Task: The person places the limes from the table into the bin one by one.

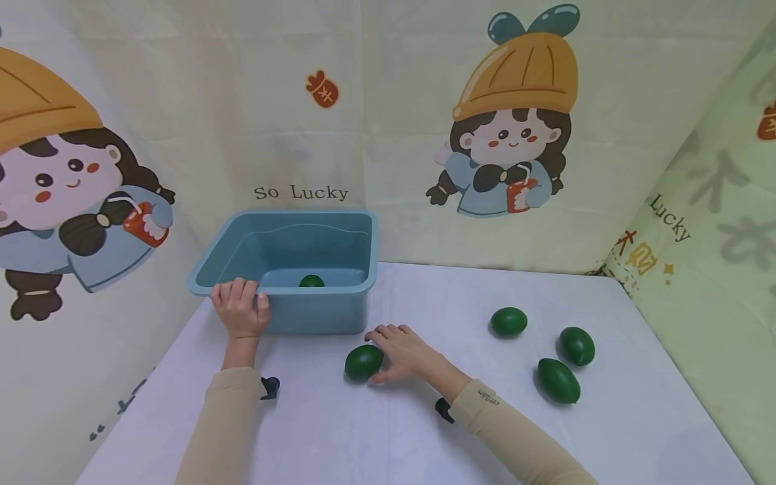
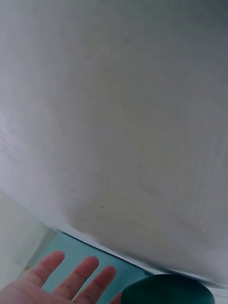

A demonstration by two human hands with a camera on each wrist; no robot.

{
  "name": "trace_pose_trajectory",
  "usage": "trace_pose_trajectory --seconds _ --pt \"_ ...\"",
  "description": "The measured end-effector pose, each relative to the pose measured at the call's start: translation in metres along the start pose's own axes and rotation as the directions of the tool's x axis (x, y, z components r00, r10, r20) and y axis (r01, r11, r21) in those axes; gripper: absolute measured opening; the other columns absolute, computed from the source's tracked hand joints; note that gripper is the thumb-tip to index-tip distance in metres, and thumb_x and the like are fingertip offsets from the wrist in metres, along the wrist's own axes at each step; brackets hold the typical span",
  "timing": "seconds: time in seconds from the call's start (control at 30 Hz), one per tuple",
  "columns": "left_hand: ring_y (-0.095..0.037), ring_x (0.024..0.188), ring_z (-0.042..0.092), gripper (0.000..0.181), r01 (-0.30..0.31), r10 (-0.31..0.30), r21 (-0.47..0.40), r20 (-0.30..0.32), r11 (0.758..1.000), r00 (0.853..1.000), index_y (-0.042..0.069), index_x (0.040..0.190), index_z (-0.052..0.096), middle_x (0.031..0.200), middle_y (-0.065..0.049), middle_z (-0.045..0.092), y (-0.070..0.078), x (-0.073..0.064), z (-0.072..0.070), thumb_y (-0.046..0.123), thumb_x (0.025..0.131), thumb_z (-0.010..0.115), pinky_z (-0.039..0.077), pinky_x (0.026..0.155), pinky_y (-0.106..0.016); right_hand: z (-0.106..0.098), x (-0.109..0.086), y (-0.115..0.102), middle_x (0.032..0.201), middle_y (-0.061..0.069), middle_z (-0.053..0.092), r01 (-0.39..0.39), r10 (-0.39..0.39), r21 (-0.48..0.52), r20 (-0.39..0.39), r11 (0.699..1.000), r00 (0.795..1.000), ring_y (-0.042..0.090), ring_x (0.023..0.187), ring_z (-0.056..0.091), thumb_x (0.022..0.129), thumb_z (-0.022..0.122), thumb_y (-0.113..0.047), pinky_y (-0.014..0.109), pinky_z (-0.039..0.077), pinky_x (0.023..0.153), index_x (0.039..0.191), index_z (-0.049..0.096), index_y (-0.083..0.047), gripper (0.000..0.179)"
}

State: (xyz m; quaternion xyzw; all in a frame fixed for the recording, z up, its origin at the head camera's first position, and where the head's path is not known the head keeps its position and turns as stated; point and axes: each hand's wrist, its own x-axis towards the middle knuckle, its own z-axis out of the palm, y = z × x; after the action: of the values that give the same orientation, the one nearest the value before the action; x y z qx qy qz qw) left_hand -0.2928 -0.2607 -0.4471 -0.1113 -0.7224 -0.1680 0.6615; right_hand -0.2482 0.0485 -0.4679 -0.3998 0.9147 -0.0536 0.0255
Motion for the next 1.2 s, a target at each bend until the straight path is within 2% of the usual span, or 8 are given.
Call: trace_pose_trajectory --seconds 0.13,0.5,0.8,1.2 --pt "-0.037 0.064 0.037 0.047 -0.006 0.006 -0.008 -0.020 1.000 1.000 -0.004 0.068 0.052 0.066 -0.020 0.047 -0.0007 0.0000 0.0017 0.036 0.085 0.035 0.025 0.073 -0.052 -0.0001 0.0006 -0.0001 0.122 0.000 0.049 0.010 -0.010 0.005 0.009 1.000 1.000 0.016 0.109 0.047 0.072 0.062 -0.060 0.039 0.036 0.094 0.129 0.043 -0.019 0.073" --pt "-0.037 0.065 0.038 0.046 0.000 0.000 0.000 -0.008 1.000 1.000 -0.004 0.069 0.052 0.067 -0.020 0.047 -0.0010 -0.0014 0.0013 0.036 0.084 0.035 0.025 0.073 -0.052 0.0028 0.0027 -0.0005 0.120 -0.001 0.049 0.017 -0.017 -0.010 0.022 1.000 1.000 0.016 0.108 0.047 0.071 0.062 -0.060 0.038 0.036 0.093 0.128 0.043 -0.019 0.073" --pt "-0.037 0.066 0.038 0.046 0.001 -0.001 -0.002 -0.005 1.000 1.000 -0.004 0.069 0.052 0.067 -0.020 0.047 -0.0012 -0.0017 0.0019 0.036 0.084 0.035 0.025 0.073 -0.053 0.0018 0.0053 -0.0030 0.122 -0.001 0.048 -0.013 0.013 -0.006 0.081 1.000 0.997 0.015 0.111 0.045 0.072 0.062 -0.059 0.041 0.034 0.097 0.131 0.042 -0.020 0.073" --pt "-0.037 0.066 0.038 0.047 0.009 -0.009 0.007 0.010 1.000 1.000 -0.004 0.070 0.052 0.068 -0.020 0.047 -0.0004 -0.0018 0.0003 0.037 0.085 0.034 0.026 0.073 -0.053 0.0032 0.0051 -0.0038 0.120 -0.001 0.049 -0.003 0.005 -0.036 0.071 0.999 0.997 0.014 0.109 0.046 0.074 0.061 -0.058 0.037 0.036 0.094 0.130 0.043 -0.021 0.070"
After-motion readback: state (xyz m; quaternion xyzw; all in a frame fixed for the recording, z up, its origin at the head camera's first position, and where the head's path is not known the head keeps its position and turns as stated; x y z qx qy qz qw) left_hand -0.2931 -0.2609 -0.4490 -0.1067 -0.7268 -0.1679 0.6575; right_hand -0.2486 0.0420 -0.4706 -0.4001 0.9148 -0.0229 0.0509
